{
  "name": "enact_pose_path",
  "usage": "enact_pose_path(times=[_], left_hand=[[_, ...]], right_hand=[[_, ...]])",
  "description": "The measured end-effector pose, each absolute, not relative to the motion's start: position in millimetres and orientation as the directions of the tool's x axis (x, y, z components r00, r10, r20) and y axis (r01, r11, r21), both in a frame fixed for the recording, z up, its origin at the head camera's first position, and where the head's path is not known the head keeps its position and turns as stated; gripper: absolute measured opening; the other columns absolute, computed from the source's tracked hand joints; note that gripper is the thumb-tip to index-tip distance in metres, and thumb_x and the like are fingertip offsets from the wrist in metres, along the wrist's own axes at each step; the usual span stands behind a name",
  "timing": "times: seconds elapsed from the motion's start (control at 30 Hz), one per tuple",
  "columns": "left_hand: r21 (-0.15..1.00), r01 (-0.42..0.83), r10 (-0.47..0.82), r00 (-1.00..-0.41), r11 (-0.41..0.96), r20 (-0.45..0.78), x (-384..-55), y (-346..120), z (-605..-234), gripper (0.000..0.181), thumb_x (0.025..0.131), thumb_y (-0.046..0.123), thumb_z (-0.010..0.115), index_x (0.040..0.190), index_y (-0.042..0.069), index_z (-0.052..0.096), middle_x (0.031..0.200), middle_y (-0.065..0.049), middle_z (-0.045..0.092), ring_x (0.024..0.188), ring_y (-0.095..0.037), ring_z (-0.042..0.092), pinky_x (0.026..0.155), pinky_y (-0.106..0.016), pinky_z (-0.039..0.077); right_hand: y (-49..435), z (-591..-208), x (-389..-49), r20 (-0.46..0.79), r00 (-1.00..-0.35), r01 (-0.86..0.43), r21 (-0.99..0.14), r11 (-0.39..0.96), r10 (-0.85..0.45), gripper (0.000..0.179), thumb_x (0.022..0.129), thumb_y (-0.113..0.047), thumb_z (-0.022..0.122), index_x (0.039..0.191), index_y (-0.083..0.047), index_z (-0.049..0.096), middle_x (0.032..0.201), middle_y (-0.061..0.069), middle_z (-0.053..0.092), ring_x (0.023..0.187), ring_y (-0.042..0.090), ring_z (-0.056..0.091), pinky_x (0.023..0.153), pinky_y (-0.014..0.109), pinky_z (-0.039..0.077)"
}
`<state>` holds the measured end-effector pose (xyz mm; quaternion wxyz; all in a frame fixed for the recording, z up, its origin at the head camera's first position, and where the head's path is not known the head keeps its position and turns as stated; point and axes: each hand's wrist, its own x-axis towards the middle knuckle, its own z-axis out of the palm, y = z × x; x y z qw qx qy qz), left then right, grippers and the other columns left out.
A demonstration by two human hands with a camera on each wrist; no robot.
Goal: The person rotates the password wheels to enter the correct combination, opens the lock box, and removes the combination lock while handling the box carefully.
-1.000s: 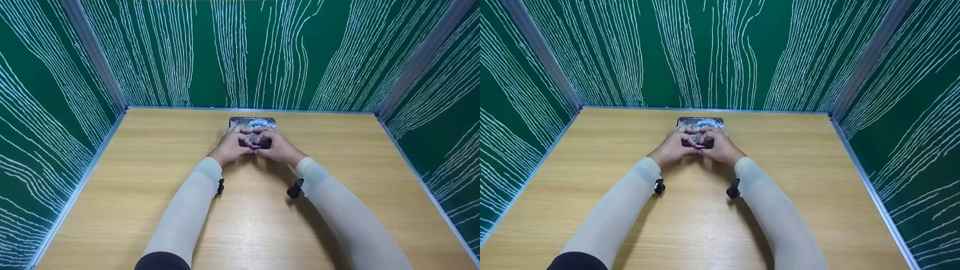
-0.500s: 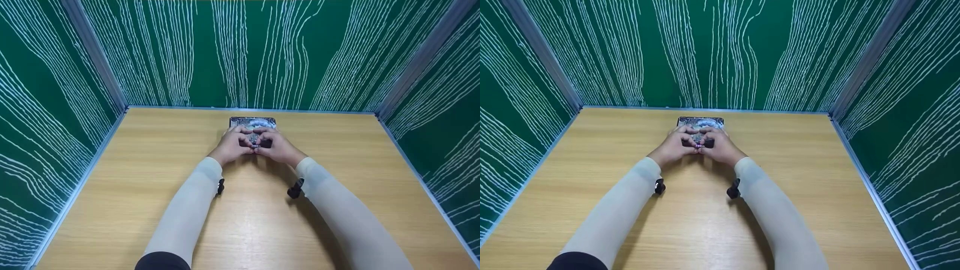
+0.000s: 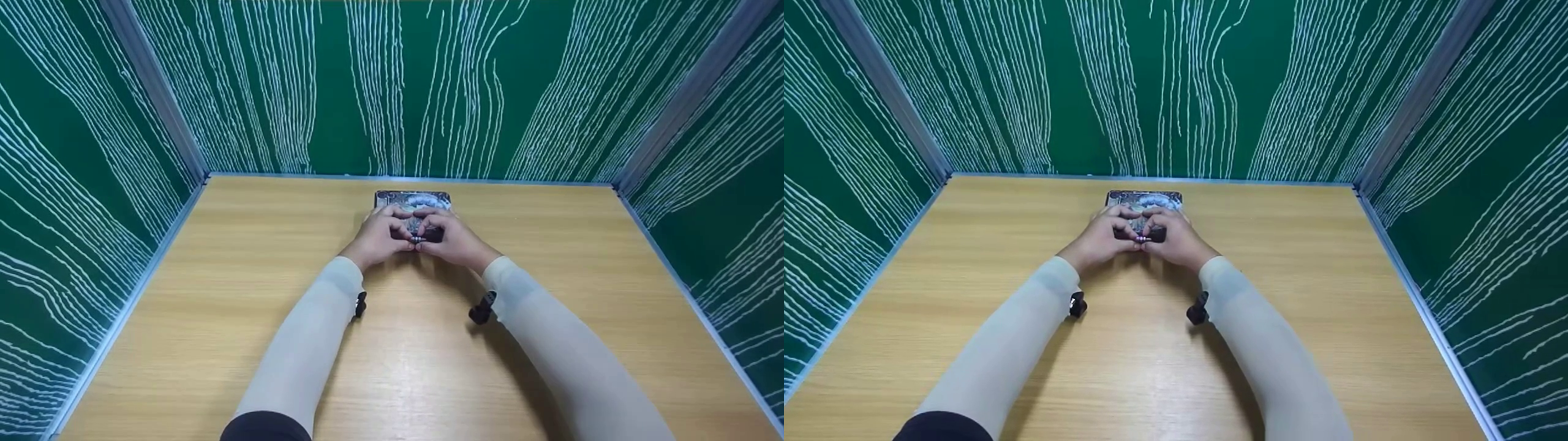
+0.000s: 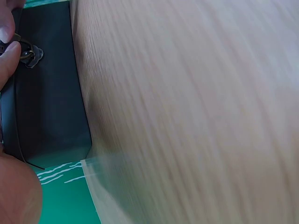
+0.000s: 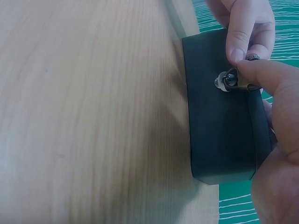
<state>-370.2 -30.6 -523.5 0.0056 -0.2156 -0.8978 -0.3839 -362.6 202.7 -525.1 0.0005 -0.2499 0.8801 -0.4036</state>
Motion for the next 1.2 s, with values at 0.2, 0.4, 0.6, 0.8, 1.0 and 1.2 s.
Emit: enact_pose_path(times=[0.2, 0.4, 0.6, 0.8, 1.0, 1.2], left_hand=[[0.673, 0.411, 0.403, -0.897, 0.614, 0.180, -369.2, -31.7, -522.3, 0.011, 0.093, 0.021, 0.095, 0.093, 0.015, 0.086, 0.159, 0.005, 0.065, 0.163, -0.030, 0.043, 0.141, -0.051, 0.025], [0.671, 0.421, 0.405, -0.894, 0.610, 0.192, -369.0, -32.2, -522.5, 0.012, 0.092, 0.022, 0.096, 0.096, 0.014, 0.088, 0.159, 0.005, 0.066, 0.162, -0.030, 0.044, 0.141, -0.051, 0.026], [0.679, 0.410, 0.393, -0.900, 0.609, 0.191, -369.5, -32.4, -523.0, 0.014, 0.091, 0.024, 0.097, 0.097, 0.015, 0.087, 0.158, 0.006, 0.066, 0.162, -0.030, 0.045, 0.142, -0.051, 0.024], [0.681, 0.406, 0.394, -0.900, 0.610, 0.185, -369.8, -32.8, -523.1, 0.014, 0.090, 0.024, 0.097, 0.096, 0.016, 0.086, 0.159, 0.006, 0.065, 0.163, -0.031, 0.043, 0.143, -0.053, 0.023], [0.683, 0.402, 0.394, -0.901, 0.610, 0.179, -369.7, -32.7, -522.9, 0.013, 0.090, 0.022, 0.097, 0.096, 0.017, 0.087, 0.160, 0.006, 0.065, 0.164, -0.031, 0.043, 0.143, -0.055, 0.022], [0.676, 0.406, 0.398, -0.900, 0.614, 0.179, -368.8, -32.2, -522.3, 0.013, 0.091, 0.022, 0.096, 0.097, 0.015, 0.087, 0.160, 0.007, 0.065, 0.165, -0.030, 0.042, 0.143, -0.052, 0.023]], right_hand=[[202.2, -525.1, -361.3, 0.194, -0.881, -0.429, -0.714, 0.553, -0.432, 0.012, 0.098, -0.012, 0.088, 0.103, -0.013, 0.077, 0.167, 0.011, 0.059, 0.162, 0.041, 0.044, 0.141, 0.063, 0.025], [203.0, -526.0, -361.6, 0.179, -0.888, -0.413, -0.718, 0.561, -0.424, 0.011, 0.099, -0.015, 0.087, 0.103, -0.013, 0.077, 0.168, 0.009, 0.059, 0.163, 0.041, 0.042, 0.142, 0.064, 0.022], [203.0, -525.7, -362.6, 0.177, -0.886, -0.412, -0.726, 0.550, -0.429, 0.019, 0.095, -0.010, 0.089, 0.107, -0.013, 0.074, 0.168, 0.010, 0.059, 0.164, 0.042, 0.042, 0.142, 0.062, 0.024], [201.9, -524.6, -361.8, 0.168, -0.890, -0.403, -0.722, 0.562, -0.423, 0.016, 0.097, -0.010, 0.088, 0.105, -0.014, 0.075, 0.169, 0.010, 0.058, 0.163, 0.042, 0.043, 0.141, 0.064, 0.026], [201.8, -524.3, -360.7, 0.173, -0.889, -0.409, -0.717, 0.564, -0.425, 0.014, 0.098, -0.011, 0.088, 0.103, -0.013, 0.076, 0.170, 0.010, 0.057, 0.163, 0.043, 0.042, 0.141, 0.067, 0.022], [202.4, -523.6, -359.8, 0.167, -0.888, -0.408, -0.716, 0.566, -0.429, 0.011, 0.100, -0.014, 0.087, 0.105, -0.014, 0.077, 0.170, 0.010, 0.057, 0.164, 0.043, 0.041, 0.142, 0.067, 0.020]])
